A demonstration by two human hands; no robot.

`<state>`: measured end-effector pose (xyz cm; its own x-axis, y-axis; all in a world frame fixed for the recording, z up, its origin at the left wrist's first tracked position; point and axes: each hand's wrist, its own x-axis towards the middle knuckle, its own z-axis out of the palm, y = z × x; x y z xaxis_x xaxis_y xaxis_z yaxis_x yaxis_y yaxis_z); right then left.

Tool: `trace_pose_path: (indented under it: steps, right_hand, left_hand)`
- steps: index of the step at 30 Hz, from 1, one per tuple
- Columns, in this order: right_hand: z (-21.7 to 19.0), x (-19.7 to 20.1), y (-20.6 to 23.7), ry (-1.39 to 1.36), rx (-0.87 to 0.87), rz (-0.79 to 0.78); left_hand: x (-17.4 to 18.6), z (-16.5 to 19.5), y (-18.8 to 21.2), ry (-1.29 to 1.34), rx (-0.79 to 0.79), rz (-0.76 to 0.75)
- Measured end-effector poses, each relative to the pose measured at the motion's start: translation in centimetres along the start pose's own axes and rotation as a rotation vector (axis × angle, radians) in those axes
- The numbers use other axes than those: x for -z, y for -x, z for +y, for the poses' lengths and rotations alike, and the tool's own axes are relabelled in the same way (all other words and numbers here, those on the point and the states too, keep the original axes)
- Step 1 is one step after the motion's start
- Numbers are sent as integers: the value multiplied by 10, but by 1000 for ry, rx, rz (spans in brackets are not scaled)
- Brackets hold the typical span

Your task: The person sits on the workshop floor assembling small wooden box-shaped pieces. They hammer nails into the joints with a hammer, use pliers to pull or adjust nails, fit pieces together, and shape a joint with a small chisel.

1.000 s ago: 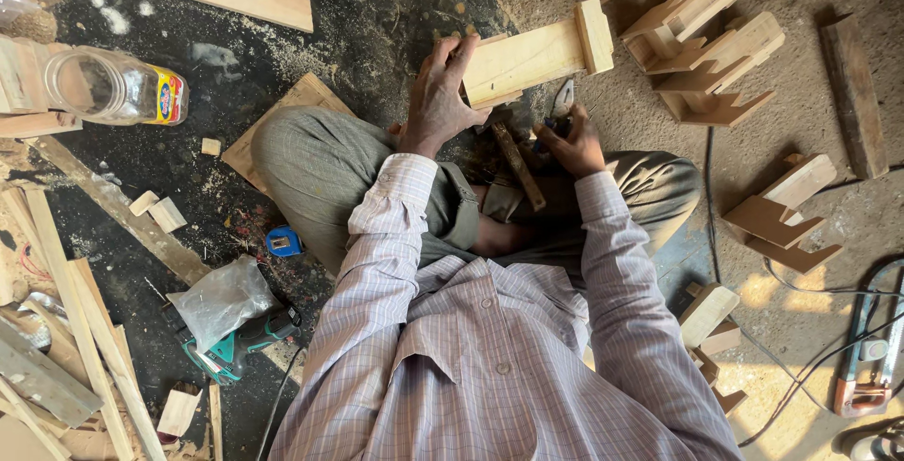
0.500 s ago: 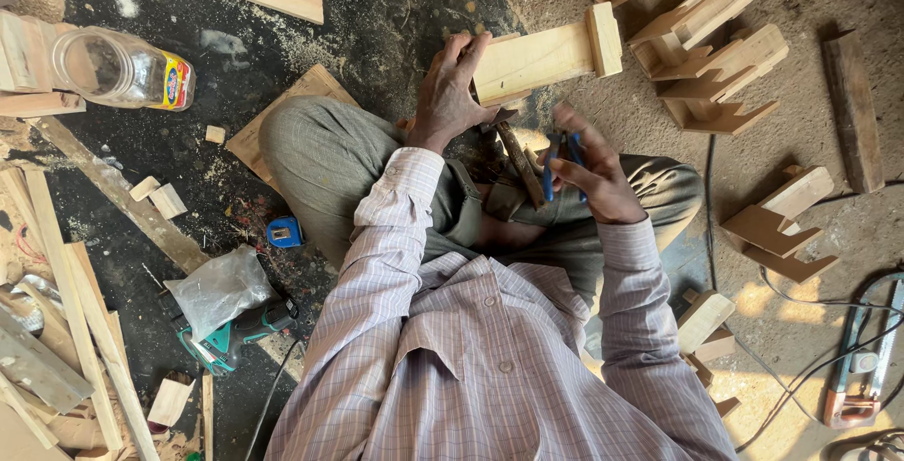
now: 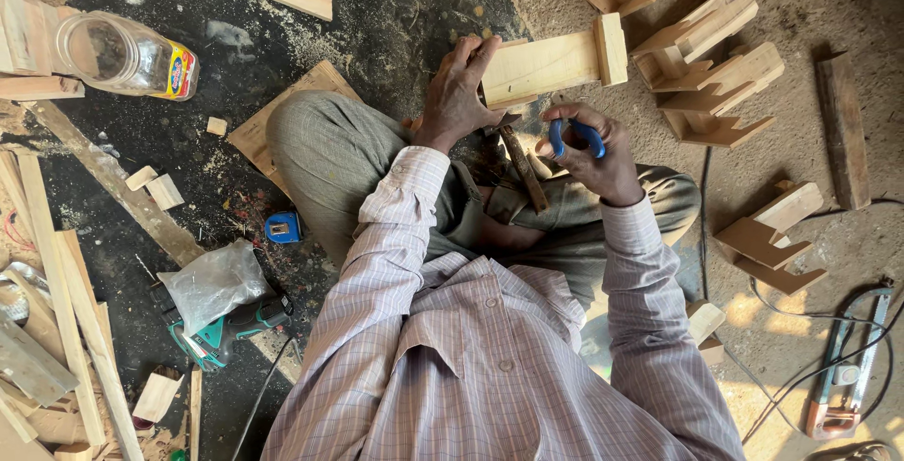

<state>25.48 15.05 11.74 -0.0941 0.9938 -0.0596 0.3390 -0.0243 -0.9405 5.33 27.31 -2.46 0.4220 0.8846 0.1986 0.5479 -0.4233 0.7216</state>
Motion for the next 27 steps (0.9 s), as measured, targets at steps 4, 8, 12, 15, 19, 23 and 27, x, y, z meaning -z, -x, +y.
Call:
trace_pose_path:
  steps: [4,8,12,15,19,23,27]
  right_hand:
    - [-12,10,-7,496,9,20]
    - [-13,12,-16,524,-111,59]
    - [3,15,-38,412,290,157]
    - [17,4,-51,-149,290,213]
    - [25,-14,-73,-694,174,298]
    - [28,-29,-88,-810,236,397]
    - [30,-34,-95,-693,302,330]
  left_hand:
    - [-1,-2,-2,-12,-2,1]
    - [-3,-4,-3,31,-2,-4]
    - [-3,-5,-3,-5,-22,18]
    - [-2,-5,-2,-21,-4,-4]
    - [-2,-4,-3,-4,11,-6]
    - [0,-3,-3,3,-20,19]
    - [3,-1,-3,2,22,-23]
